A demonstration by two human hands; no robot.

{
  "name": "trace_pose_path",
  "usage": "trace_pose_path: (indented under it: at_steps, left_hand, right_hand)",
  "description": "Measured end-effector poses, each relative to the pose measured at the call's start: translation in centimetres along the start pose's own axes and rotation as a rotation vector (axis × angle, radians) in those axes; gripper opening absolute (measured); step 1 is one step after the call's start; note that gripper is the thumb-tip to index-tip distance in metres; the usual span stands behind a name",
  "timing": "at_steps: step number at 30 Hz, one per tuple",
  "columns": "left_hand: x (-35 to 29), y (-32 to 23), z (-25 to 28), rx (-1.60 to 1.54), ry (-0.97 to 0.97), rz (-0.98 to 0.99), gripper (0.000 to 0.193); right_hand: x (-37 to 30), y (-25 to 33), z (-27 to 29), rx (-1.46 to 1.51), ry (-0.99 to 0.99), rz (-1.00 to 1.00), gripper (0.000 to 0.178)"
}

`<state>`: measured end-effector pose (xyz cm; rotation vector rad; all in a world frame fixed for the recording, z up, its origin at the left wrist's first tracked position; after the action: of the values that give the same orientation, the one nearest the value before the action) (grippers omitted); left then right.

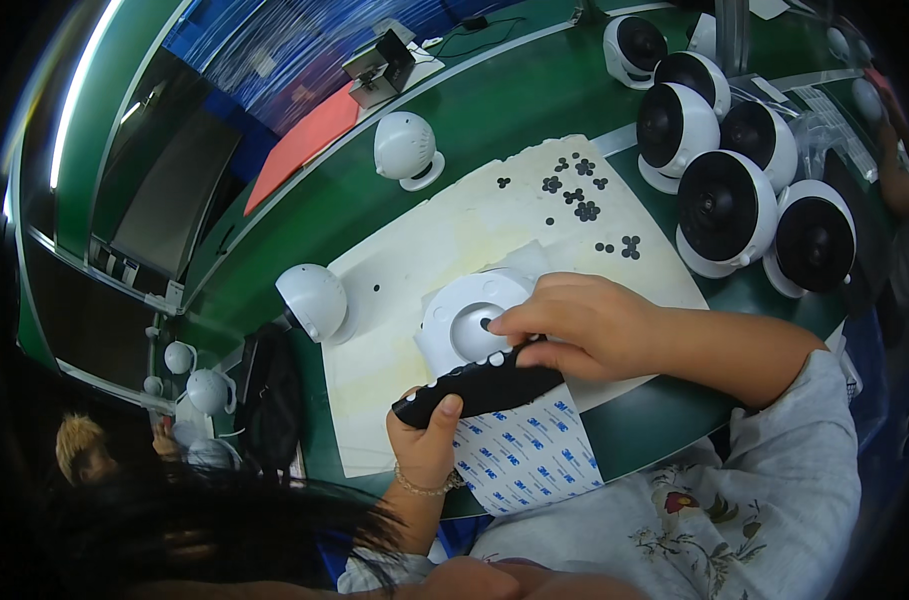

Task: The person assembles white dome security cameras at a factory workstation. They pick up camera bodies, attach black circular components to the lens area, and place the finished units into a blue bin. The process is repeated for multiple units throughout the clip.

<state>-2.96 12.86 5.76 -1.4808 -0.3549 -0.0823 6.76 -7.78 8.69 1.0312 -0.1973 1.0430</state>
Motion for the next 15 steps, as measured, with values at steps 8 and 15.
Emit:
trace_pose_path:
  at_steps: [8, 15]
  left_hand:
    - [-0.1, 0.4, 0.0, -0.012, -0.003, -0.009, 0.023]
    - [-0.1, 0.4, -0.2, -0.021, 0.006, -0.014, 0.022]
  right_hand:
    - [-0.2, 0.0, -0.6, 0.010, -0.001, -0.024, 0.037]
    - [-0.2, 0.0, 0.1, 0.033, 0.069, -0.086, 0.044]
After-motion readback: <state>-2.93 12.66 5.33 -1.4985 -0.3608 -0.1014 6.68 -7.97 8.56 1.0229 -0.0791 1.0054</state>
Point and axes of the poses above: each hand's wrist, its own x-axis towards the middle knuckle, its own z-axis out of the back of the hand, y = z × x, the point moved 1 cm from there along x, towards the middle knuckle, and after that the axes turned 11 degrees about -z, right-handed, at the moved point
